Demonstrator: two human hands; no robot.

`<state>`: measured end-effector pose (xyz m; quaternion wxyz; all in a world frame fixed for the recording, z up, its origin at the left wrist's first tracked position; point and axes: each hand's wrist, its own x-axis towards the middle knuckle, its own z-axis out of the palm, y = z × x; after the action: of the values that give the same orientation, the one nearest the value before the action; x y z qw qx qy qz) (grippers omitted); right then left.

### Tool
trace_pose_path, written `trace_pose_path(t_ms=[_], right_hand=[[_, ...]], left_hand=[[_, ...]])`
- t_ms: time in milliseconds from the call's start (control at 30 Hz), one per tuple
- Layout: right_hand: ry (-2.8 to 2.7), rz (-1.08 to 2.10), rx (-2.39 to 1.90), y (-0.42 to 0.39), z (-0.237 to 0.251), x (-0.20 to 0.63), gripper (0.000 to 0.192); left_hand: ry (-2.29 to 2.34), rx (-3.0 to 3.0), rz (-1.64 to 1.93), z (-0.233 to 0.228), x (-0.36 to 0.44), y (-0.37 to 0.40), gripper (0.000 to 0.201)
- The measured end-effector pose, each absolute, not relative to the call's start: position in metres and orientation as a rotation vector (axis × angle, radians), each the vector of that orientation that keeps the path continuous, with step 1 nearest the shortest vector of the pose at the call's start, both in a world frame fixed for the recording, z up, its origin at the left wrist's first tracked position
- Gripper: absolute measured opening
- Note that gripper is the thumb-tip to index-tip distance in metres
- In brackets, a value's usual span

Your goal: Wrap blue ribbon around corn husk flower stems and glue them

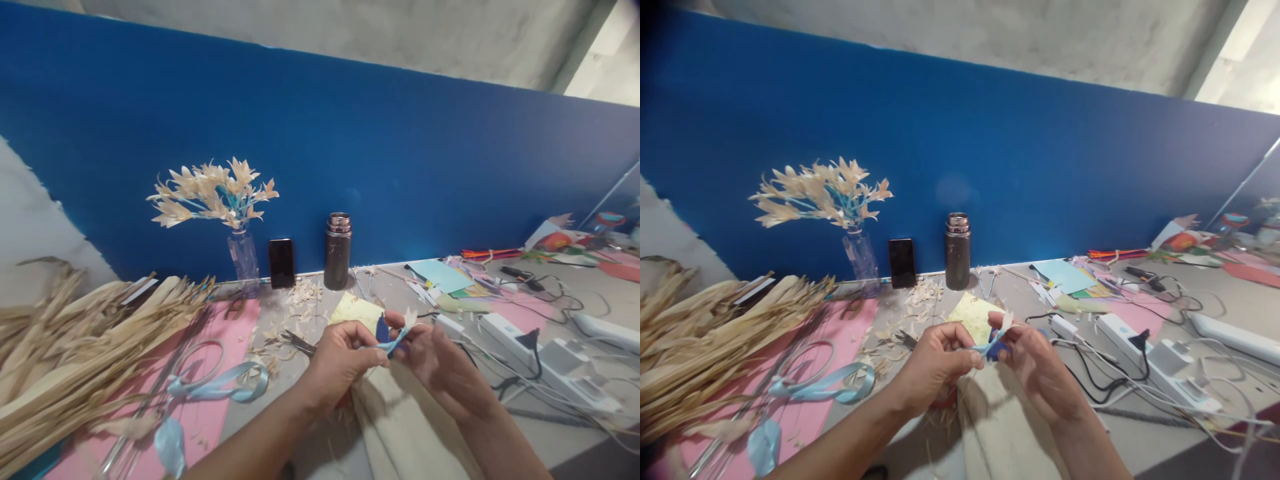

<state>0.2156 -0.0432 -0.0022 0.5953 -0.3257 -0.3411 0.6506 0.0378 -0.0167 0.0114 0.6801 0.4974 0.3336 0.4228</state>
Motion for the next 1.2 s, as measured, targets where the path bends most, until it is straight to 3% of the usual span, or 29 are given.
trace_pose_path(t_ms=[233, 467, 933, 1200], right_hand=[[-0.769, 1.525, -0.738, -0.041, -0.005, 0.217, 0.042], [-0.69, 1.368, -0.73, -0.038, 0.0, 0.206, 0.028], [-0.653, 1.127, -0.932, -0.039, 0.005, 0.191, 0.036], [-0.784, 1.385, -0.823, -0.054, 0.0, 0.203, 0.046]], left_hand=[[0.616, 0.836, 0.764, 0.008, 0.035, -0.015, 0.035], [0.712, 1.035, 0.973, 0.011, 0.04, -0.018, 0.025], [0.897, 1.474, 1.127, 0.014, 0.043, -0.03, 0.009], [0.631, 0.95, 0.861, 0.008, 0.041, -0.022, 0.029]])
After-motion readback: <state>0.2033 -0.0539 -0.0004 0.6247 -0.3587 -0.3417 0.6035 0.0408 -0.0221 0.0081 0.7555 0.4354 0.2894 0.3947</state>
